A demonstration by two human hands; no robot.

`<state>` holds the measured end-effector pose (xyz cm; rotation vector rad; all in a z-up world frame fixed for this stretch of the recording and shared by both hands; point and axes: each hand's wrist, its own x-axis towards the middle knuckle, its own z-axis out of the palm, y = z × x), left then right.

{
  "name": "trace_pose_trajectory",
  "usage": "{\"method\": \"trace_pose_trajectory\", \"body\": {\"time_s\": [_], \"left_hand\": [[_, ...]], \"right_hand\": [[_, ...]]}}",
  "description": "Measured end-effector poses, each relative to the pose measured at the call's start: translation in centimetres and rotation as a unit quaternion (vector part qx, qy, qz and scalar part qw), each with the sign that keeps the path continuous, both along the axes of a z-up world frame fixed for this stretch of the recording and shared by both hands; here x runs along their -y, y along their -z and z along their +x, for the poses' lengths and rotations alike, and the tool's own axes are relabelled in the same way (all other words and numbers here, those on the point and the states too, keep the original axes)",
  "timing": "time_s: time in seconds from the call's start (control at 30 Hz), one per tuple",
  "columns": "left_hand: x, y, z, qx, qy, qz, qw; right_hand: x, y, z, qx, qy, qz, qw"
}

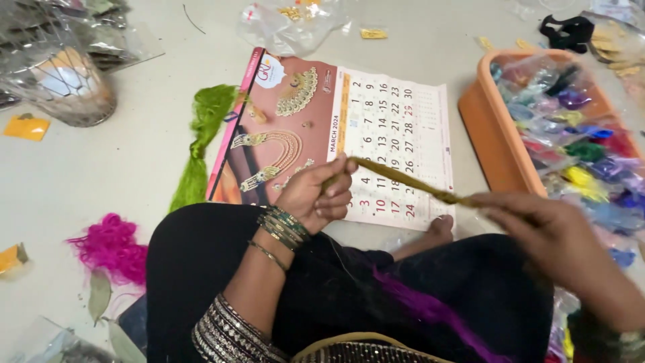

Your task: The person sits on the floor and twists olive-green fiber strands together into a tight rope, then folds and knots the twisted strand by hand. A calendar sheet lies on the floor as a work surface, with a tray of colorful fibers beside them.

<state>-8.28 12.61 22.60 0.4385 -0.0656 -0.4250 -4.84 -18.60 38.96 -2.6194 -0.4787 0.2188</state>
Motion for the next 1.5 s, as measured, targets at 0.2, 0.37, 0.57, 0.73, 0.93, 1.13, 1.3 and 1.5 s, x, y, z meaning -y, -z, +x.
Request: {"method": "trace_pose_trajectory", "body": {"time_s": [0.2, 0.37, 0.57, 0.73, 0.93, 1.13, 1.3, 1.5], "left_hand": [[2.8, -3.1, -0.4, -0.107, -0.114, -0.031, 0.987], [7.2, -3.8, -1.3, 0.044, -0.055, 0.207, 0.976], [6.9, -5.7, -2.9, 0.083, 0.036, 0.090, 0.992], [4.4, -5.5, -2.9, 0.059, 0.008, 0.077, 0.995], [3.6, -3.1, -1.4, 0.051, -0.017, -0.002, 0.999], [3.8, -1.7, 0.7, -0.001, -0.068, 0.020, 0.997], [4.1, -0.7, 1.9, 0.007, -0.105, 0.102, 0.989], [4.4, -0.3, 2.0, -0.021, -0.069, 0.222, 0.972]], "right_hand": [[-2.5, -1.0, -5.3, -0.015, -0.204, -0.060, 0.977], [-3.7, -4.0, -4.8, -0.025, -0.135, -0.191, 0.972], [-6.6, -0.7, 3.7, -0.009, -0.101, 0.155, 0.983], [-8.0, 4.8, 5.0, -0.221, -0.068, 0.343, 0.910], [-7.1, 10.1, 7.4, -0.369, -0.065, 0.430, 0.821], [-8.6, 10.5, 6.1, -0.415, -0.023, 0.427, 0.803], [-8.2, 9.5, 6.6, -0.448, -0.025, 0.409, 0.794], [-8.1, 10.4, 6.5, -0.392, -0.035, 0.351, 0.849]]}}
